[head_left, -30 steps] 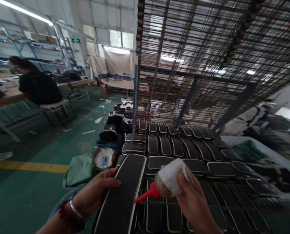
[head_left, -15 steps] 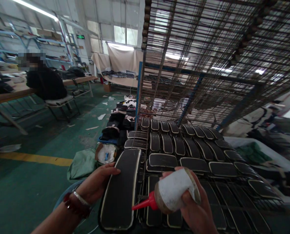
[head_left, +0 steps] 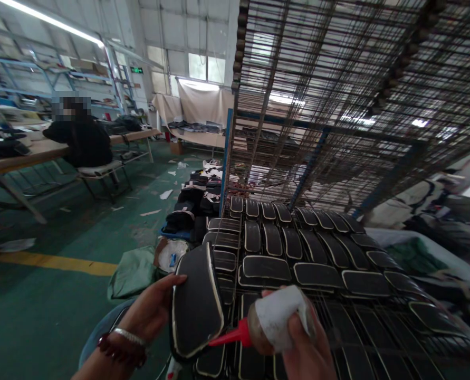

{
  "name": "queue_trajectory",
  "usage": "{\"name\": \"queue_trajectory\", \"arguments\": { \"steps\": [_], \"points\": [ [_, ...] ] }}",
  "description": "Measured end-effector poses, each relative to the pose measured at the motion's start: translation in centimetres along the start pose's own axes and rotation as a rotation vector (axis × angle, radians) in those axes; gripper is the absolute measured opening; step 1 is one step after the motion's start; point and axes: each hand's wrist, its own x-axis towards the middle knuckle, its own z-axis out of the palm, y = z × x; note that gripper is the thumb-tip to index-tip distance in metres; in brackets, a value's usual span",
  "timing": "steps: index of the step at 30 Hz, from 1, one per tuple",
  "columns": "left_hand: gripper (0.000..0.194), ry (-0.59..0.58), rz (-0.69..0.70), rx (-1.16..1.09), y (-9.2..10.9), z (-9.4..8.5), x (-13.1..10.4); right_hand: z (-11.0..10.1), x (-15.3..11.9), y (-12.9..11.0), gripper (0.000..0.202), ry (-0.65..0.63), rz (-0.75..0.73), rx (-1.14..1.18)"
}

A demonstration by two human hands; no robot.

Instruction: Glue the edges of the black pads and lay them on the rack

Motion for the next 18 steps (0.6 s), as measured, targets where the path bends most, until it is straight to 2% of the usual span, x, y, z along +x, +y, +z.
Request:
{"name": "queue_trajectory", "arguments": {
  "steps": [2,4,5,7,11,15,18],
  "points": [
    [0.014,-0.001,0.056,0.020,-0.5,0.0,0.1,0.3,0.5,0.8,0.045,0.028,0.174,0.092],
    [0.017,-0.029,0.107,0.056,-1.2,0.2,0.1,0.9,1.7,1.0,0.041,0.035,0.261,0.155],
    [0.020,-0.063,0.115,0.073,-1.6,0.3,0.0,1.2,2.5,0.8,0.039,0.033,0.237,0.155],
    [0.028,-0.154,0.095,0.094,-2.5,0.8,-0.2,2.0,4.2,-0.1,0.035,0.012,0.089,0.065],
    [0.036,-0.331,0.011,0.082,-3.8,1.7,-0.5,2.8,7.1,-1.2,0.039,-0.016,-0.155,-0.113],
    [0.039,-0.397,-0.028,0.100,-4.0,2.3,-0.7,2.6,7.9,-0.7,0.044,-0.023,-0.238,-0.167],
    [0.039,-0.382,-0.017,0.120,-3.5,2.4,-0.5,2.0,6.9,-0.6,0.043,-0.081,-0.213,-0.196]
  ]
}}
